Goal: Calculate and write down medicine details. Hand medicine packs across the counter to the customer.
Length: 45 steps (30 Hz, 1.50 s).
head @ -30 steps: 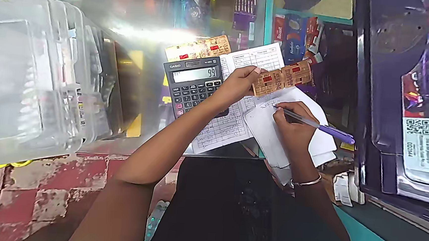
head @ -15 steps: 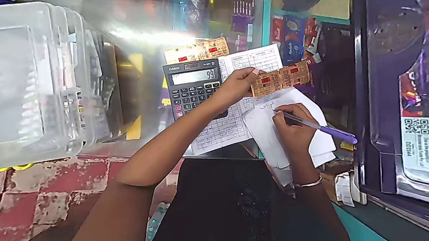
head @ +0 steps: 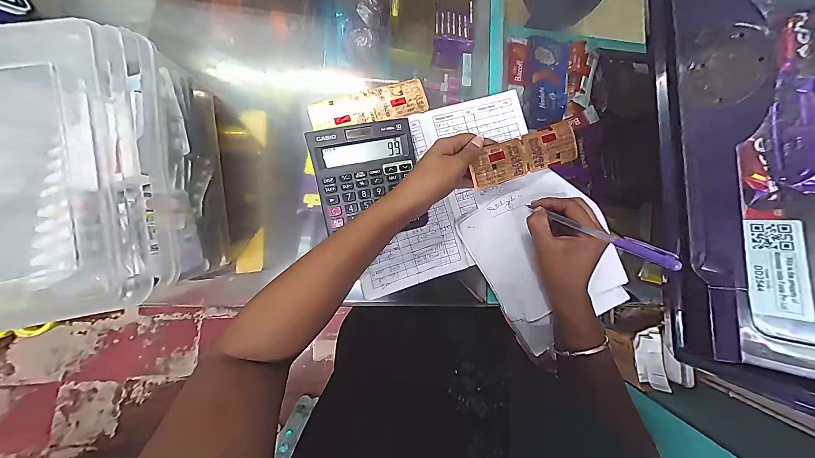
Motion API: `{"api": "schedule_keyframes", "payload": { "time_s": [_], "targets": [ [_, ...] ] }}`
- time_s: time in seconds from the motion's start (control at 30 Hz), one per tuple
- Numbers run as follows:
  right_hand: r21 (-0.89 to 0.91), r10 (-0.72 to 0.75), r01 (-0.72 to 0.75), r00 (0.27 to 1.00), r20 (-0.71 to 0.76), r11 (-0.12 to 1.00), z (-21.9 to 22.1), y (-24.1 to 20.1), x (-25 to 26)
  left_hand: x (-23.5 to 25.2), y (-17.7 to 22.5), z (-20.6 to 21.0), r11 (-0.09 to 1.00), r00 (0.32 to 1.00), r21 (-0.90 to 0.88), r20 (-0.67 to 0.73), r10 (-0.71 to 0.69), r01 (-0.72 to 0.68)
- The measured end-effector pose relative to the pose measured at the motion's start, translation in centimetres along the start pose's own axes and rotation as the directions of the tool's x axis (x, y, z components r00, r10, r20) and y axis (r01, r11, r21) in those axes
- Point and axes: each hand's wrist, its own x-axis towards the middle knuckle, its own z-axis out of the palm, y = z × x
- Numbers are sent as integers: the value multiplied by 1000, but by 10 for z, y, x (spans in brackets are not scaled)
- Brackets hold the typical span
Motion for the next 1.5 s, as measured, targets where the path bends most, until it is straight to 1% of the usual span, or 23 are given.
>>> {"api": "schedule_keyframes", "payload": {
  "time_s": [0.2,0.27,0.37,0.4,0.43,0.5,0.6,0.67,0.73,0.77,0.8,0.83,0.87,0.93,0.97,1.03,1.13,1.2,1.27,1.37,1.43,1.47,1.5],
  "targets": [
    [210,170,-179,983,64,961,-20,-9,9,2,2,-5,986,999,-161,13,-33,34],
    [262,134,-151,988,80,953,-26,-10,12,1,4,-5,987,1000,-160,-10,4,-5],
    [147,-2,-5,999,49,989,-35,-14,21,-9,13,-3,988,992,-100,-67,109,-116],
    [151,-21,14,999,49,988,-35,-18,28,-13,19,-3,984,987,-93,-77,143,-150],
    [196,-1,-14,997,73,980,-33,-24,36,-16,24,-2,980,983,-100,-79,165,-173],
    [342,45,-108,982,186,934,-26,-41,52,-26,34,3,973,979,-106,-51,199,-204],
    [512,77,-218,956,283,831,-5,-77,67,-48,39,11,963,964,-29,-13,267,-267],
    [533,36,-245,928,371,810,13,-96,69,-70,35,4,941,939,23,-57,340,-339],
    [508,-38,-242,877,480,827,27,-103,64,-93,25,-15,934,923,11,-146,355,-358],
    [472,-90,-194,853,514,860,32,-101,60,-106,20,-26,934,914,-10,-206,348,-358],
    [393,-146,-83,844,517,916,37,-94,56,-118,17,-37,930,893,-19,-288,346,-366],
    [282,-215,79,843,493,956,44,-86,50,-130,13,-49,922,857,-11,-374,354,-386],
    [182,-290,230,827,482,956,51,-77,41,-141,9,-61,911,815,-6,-449,366,-412],
    [71,-396,424,757,519,903,61,-68,18,-153,1,-79,897,742,-15,-568,356,-441],
    [49,-442,494,723,531,868,66,-68,6,-155,-2,-85,895,726,-40,-602,333,-444],
    [46,-514,593,654,555,804,75,-75,-9,-155,-4,-93,887,717,-105,-635,289,-451],
    [97,-588,658,585,559,747,94,-93,-30,-155,-2,-99,887,743,-157,-620,253,-433],
    [105,-620,685,569,540,721,107,-101,-35,-150,5,-103,877,766,-194,-591,253,-439],
    [88,-616,693,567,547,716,116,-106,-39,-148,9,-106,874,792,-220,-556,252,-433],
    [16,-576,716,547,607,698,122,-108,-45,-152,11,-106,881,828,-233,-498,257,-413],
    [10,-559,698,565,607,716,121,-111,-45,-156,10,-102,880,850,-252,-459,258,-403],
    [14,-547,672,592,592,741,122,-112,-44,-158,9,-101,878,859,-262,-441,261,-402],
    [7,-531,638,635,561,770,124,-113,-43,-158,9,-101,873,862,-265,-427,274,-409]
  ]
}}
